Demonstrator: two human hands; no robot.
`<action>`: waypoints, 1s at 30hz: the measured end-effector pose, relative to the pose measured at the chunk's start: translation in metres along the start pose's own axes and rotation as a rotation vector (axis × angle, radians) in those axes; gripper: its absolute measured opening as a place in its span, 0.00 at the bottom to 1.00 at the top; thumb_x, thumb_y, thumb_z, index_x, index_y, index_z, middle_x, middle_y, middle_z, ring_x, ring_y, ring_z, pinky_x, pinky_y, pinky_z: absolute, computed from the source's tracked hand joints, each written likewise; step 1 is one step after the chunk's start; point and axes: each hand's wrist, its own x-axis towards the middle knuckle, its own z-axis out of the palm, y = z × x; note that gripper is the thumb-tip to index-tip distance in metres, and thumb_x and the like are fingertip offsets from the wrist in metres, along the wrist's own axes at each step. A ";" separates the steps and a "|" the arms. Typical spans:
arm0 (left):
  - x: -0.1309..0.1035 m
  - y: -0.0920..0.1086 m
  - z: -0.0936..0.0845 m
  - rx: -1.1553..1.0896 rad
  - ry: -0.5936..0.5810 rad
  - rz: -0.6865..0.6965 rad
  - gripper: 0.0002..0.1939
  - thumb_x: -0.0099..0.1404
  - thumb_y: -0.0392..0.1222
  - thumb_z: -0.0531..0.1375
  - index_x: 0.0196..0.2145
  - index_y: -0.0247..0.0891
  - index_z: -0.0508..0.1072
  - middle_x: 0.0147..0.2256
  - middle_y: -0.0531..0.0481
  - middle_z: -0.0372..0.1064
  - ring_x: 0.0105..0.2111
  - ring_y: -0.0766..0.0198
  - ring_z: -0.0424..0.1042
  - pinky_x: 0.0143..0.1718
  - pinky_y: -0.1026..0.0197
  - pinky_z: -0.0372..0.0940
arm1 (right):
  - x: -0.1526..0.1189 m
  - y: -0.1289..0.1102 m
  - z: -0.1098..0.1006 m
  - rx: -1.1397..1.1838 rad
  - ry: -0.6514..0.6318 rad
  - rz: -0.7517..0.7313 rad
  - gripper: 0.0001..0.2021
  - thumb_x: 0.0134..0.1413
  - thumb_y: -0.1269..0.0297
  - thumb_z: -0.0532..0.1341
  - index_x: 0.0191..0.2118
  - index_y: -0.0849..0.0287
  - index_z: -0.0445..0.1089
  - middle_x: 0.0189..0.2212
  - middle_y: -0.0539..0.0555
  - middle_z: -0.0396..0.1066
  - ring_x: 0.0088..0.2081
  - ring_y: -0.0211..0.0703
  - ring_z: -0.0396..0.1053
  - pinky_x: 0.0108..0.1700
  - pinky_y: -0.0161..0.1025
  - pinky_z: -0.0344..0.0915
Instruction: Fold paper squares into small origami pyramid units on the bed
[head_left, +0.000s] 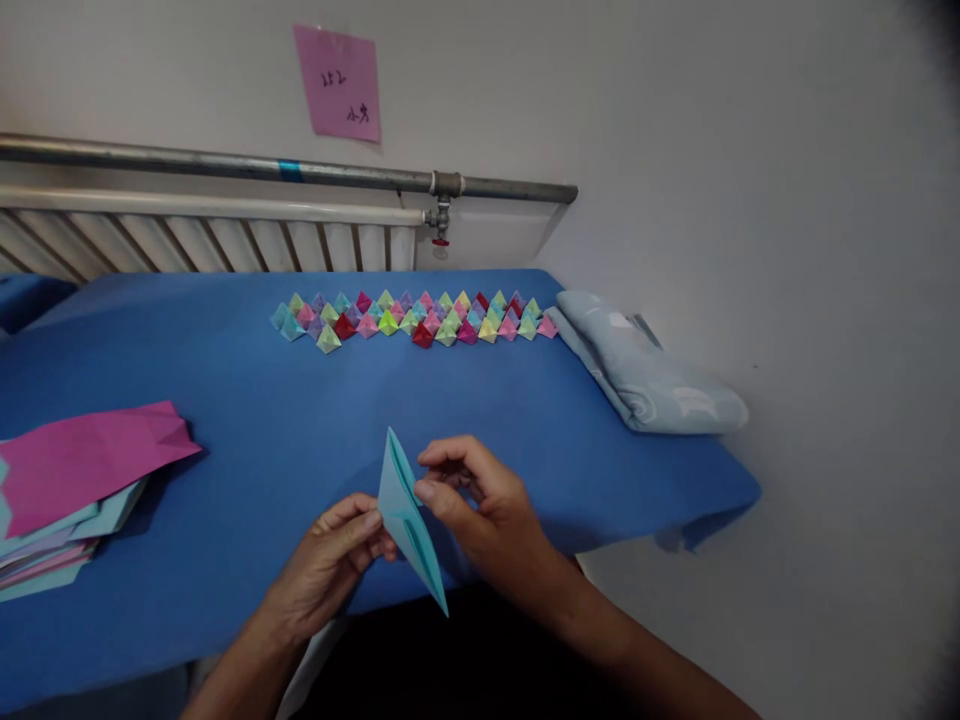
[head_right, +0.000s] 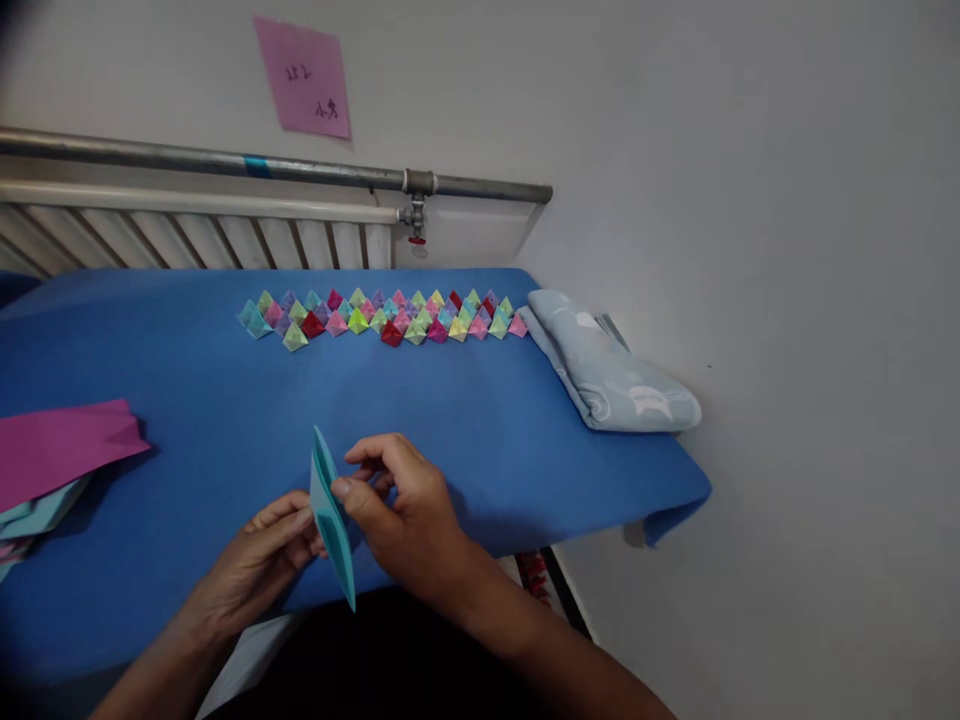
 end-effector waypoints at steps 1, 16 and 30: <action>0.000 0.000 -0.001 -0.002 -0.003 -0.005 0.11 0.53 0.45 0.71 0.26 0.36 0.76 0.22 0.53 0.72 0.25 0.70 0.70 0.30 0.67 0.65 | 0.000 0.000 0.001 0.007 -0.007 0.014 0.07 0.54 0.65 0.61 0.40 0.55 0.69 0.34 0.50 0.70 0.34 0.37 0.67 0.38 0.36 0.66; 0.000 -0.002 -0.003 0.041 0.001 -0.008 0.12 0.52 0.47 0.71 0.26 0.36 0.77 0.22 0.52 0.72 0.25 0.69 0.70 0.31 0.66 0.65 | 0.004 0.007 0.003 0.020 0.039 0.095 0.11 0.49 0.71 0.57 0.41 0.56 0.66 0.35 0.50 0.69 0.33 0.36 0.67 0.36 0.35 0.66; 0.001 0.006 0.007 0.308 -0.053 -0.152 0.14 0.51 0.49 0.71 0.26 0.35 0.77 0.23 0.51 0.73 0.24 0.69 0.69 0.29 0.65 0.63 | -0.001 0.048 -0.012 0.313 -0.295 0.535 0.15 0.40 0.66 0.66 0.39 0.56 0.71 0.27 0.47 0.71 0.28 0.36 0.66 0.32 0.34 0.63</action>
